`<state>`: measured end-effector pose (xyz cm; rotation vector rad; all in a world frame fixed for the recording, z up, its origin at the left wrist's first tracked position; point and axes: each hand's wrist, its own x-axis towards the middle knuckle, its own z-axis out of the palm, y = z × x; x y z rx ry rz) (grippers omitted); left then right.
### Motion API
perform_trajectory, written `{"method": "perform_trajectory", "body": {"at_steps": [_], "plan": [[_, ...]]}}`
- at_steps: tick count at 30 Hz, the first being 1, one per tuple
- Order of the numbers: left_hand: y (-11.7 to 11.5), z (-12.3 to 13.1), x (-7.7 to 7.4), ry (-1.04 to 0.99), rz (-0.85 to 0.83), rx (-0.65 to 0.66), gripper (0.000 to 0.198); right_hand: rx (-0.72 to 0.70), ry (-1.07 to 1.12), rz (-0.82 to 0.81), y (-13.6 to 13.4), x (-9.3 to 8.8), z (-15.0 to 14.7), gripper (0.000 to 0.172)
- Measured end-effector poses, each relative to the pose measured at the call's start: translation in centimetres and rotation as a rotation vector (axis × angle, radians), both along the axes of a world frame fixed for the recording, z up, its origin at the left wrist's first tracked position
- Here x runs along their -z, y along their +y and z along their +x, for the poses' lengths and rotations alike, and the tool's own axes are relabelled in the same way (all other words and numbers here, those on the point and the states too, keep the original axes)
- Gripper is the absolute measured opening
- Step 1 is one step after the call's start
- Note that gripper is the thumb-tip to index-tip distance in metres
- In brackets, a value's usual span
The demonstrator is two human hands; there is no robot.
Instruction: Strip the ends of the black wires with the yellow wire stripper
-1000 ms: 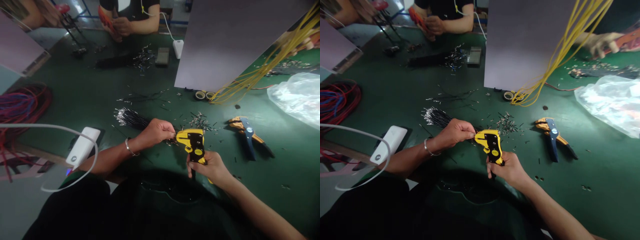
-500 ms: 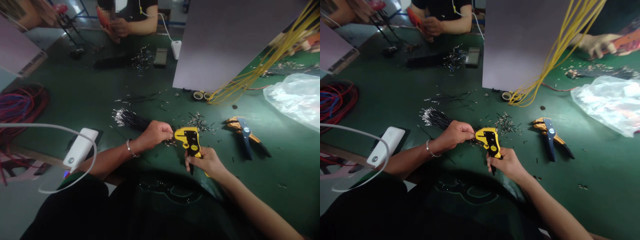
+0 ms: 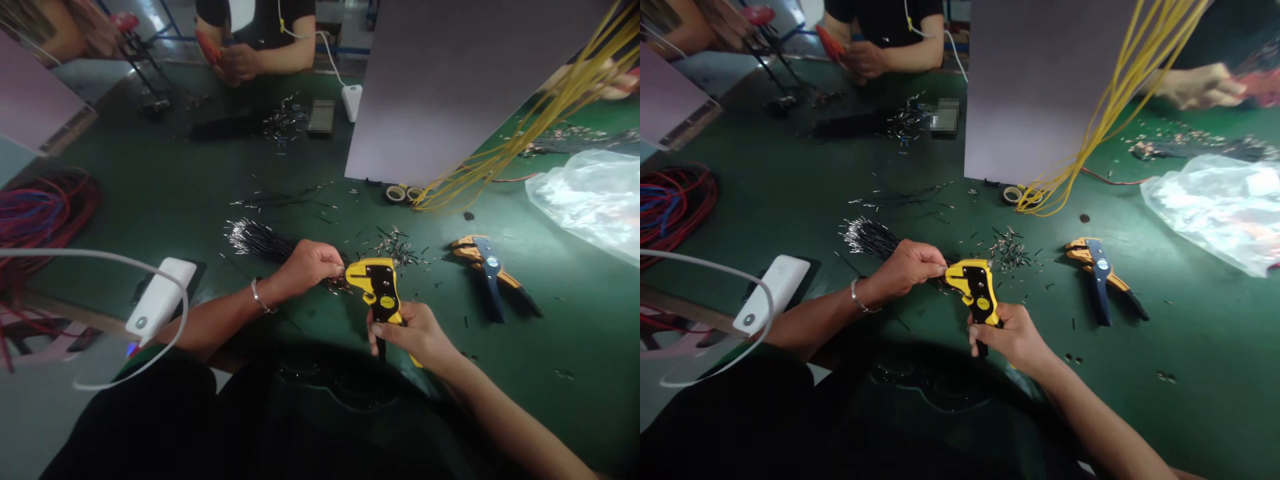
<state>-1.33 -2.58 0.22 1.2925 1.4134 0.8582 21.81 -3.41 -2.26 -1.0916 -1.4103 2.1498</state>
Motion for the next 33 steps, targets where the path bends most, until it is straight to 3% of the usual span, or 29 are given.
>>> {"method": "perform_trajectory", "body": {"at_steps": [4,33], "plan": [[0.1,0.1,0.2,0.028,0.003,-0.003,0.008,0.048,-0.004,-0.032,0.3,0.1,0.0,0.026],[0.5,-0.1,1.2,0.033,0.054,-0.001,0.009,0.040,0.057,-0.063,0.4,0.3,0.3,0.024]]}}
